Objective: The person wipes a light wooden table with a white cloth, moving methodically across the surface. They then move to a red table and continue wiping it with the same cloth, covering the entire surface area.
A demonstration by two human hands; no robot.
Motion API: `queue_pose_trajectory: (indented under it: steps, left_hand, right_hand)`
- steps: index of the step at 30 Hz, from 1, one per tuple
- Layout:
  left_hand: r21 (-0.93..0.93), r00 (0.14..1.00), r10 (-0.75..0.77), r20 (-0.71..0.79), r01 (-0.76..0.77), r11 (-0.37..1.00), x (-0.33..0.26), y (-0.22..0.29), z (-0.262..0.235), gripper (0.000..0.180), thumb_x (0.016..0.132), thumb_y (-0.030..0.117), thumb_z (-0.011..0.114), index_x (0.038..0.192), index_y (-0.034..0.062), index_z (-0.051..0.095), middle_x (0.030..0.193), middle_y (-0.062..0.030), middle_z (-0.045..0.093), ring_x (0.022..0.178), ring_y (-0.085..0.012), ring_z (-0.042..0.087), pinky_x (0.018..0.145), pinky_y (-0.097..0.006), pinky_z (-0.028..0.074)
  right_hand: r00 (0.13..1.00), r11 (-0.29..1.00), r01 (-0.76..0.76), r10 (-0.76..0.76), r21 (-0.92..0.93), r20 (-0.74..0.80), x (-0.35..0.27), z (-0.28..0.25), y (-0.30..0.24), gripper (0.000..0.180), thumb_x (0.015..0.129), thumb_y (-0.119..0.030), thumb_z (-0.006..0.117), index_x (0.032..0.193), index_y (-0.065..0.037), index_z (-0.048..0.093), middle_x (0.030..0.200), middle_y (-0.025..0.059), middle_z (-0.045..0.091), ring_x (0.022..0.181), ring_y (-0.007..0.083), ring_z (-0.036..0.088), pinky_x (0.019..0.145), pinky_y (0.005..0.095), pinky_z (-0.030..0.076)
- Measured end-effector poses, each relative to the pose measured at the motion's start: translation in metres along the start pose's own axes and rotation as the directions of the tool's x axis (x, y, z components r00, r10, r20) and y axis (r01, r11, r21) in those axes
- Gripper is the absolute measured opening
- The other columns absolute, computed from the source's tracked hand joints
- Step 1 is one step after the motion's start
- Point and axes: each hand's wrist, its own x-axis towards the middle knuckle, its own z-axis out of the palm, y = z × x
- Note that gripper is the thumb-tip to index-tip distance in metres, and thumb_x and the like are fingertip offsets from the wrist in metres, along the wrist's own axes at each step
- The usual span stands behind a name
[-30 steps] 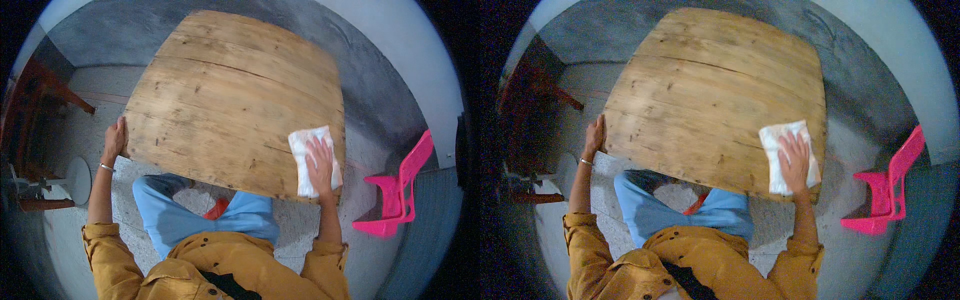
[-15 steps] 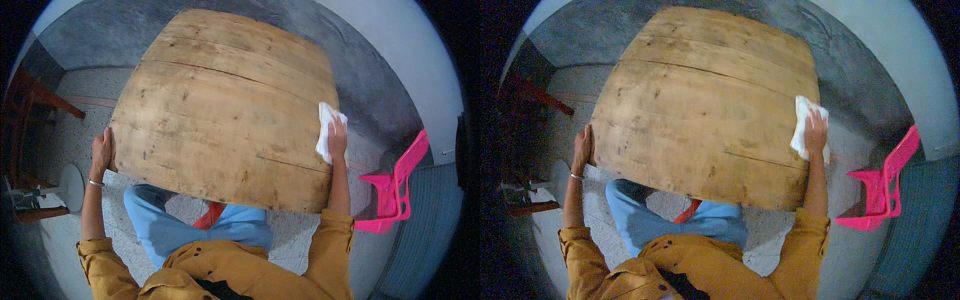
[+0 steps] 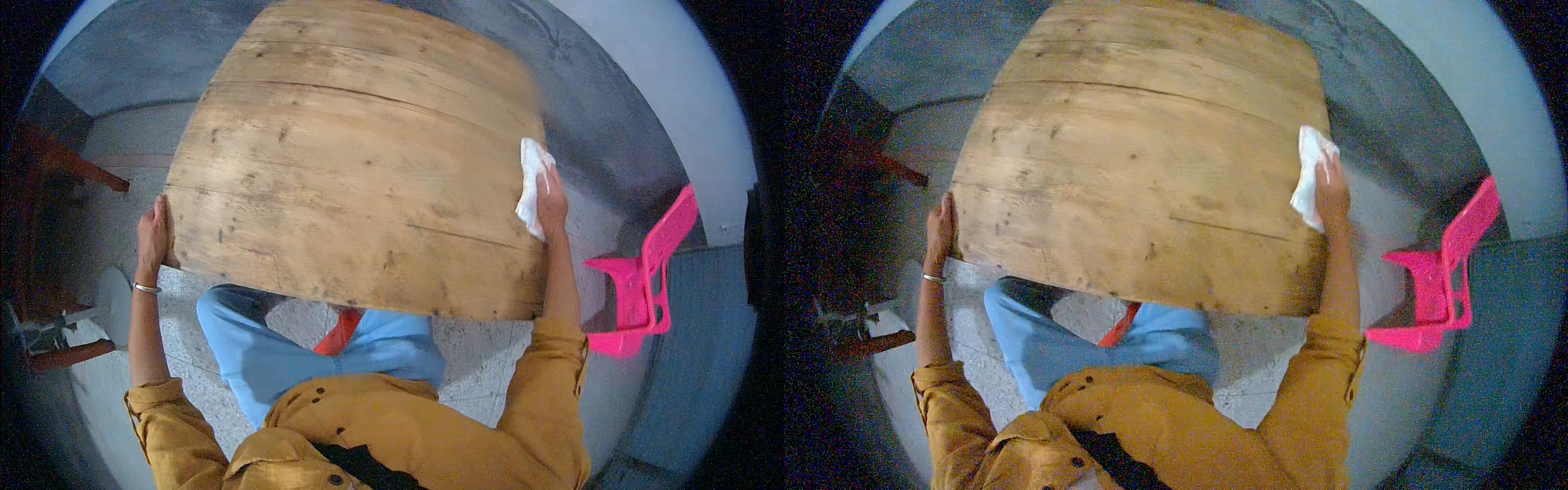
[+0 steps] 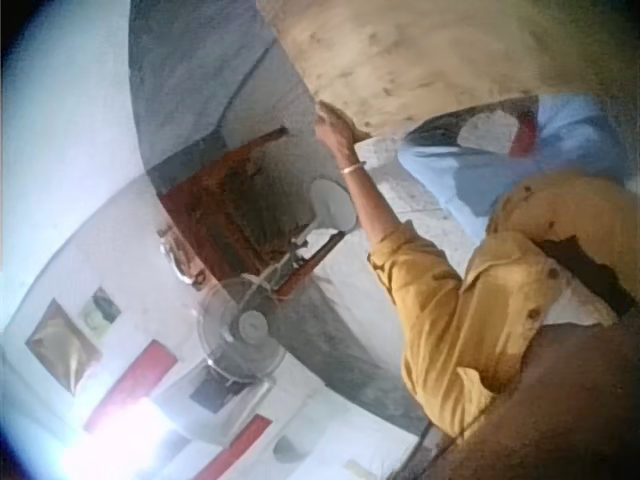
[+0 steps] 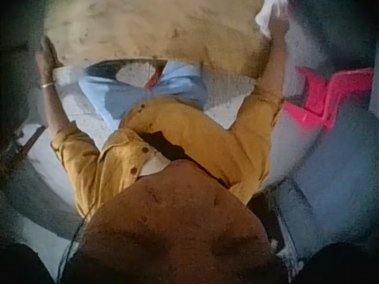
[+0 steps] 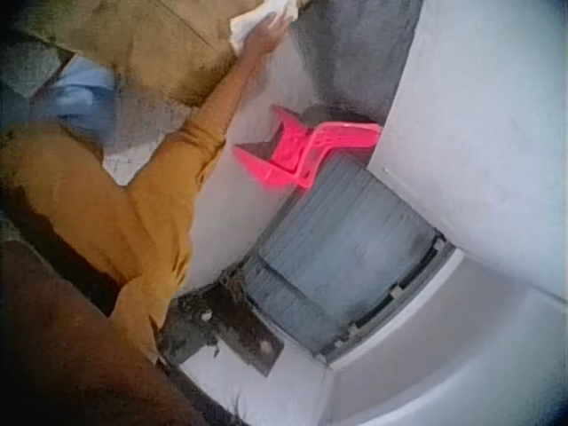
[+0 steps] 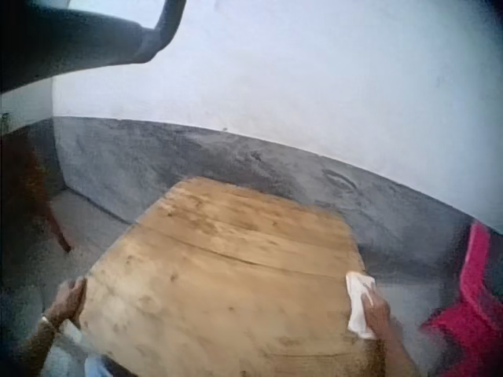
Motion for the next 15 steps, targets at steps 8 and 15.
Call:
queue_pose_trajectory:
  steps: [8,15]
  left_hand:
    - [-0.009,0.991,-0.125,0.042,0.126,0.992,0.002,-0.010,0.003,0.071,0.097,0.056,0.039,0.084,-0.0097,0.064,0.082,-0.0319,0.062,0.078,-0.0396,0.063,0.073,-0.045,0.046]
    - [0.041,0.988,-0.141,0.059,0.139,0.989,-0.004,0.017,-0.003,0.073,0.096,0.059,0.037,0.096,-0.0080,0.066,0.094,-0.0344,0.062,0.097,-0.0439,0.063,0.085,-0.045,0.046]
  right_hand:
    - [0.985,0.990,-0.122,0.129,-0.073,0.110,-0.190,-0.072,-0.068,0.042,0.099,-0.026,0.043,0.137,-0.011,0.049,0.149,0.0165,0.036,0.140,0.0359,0.029,0.115,0.0465,0.021]
    - [0.986,0.982,0.154,-0.144,-0.110,0.086,-0.208,-0.043,-0.148,0.039,0.083,-0.013,0.061,0.123,-0.012,0.062,0.139,0.0106,0.052,0.137,0.0384,0.032,0.115,0.0545,0.016]
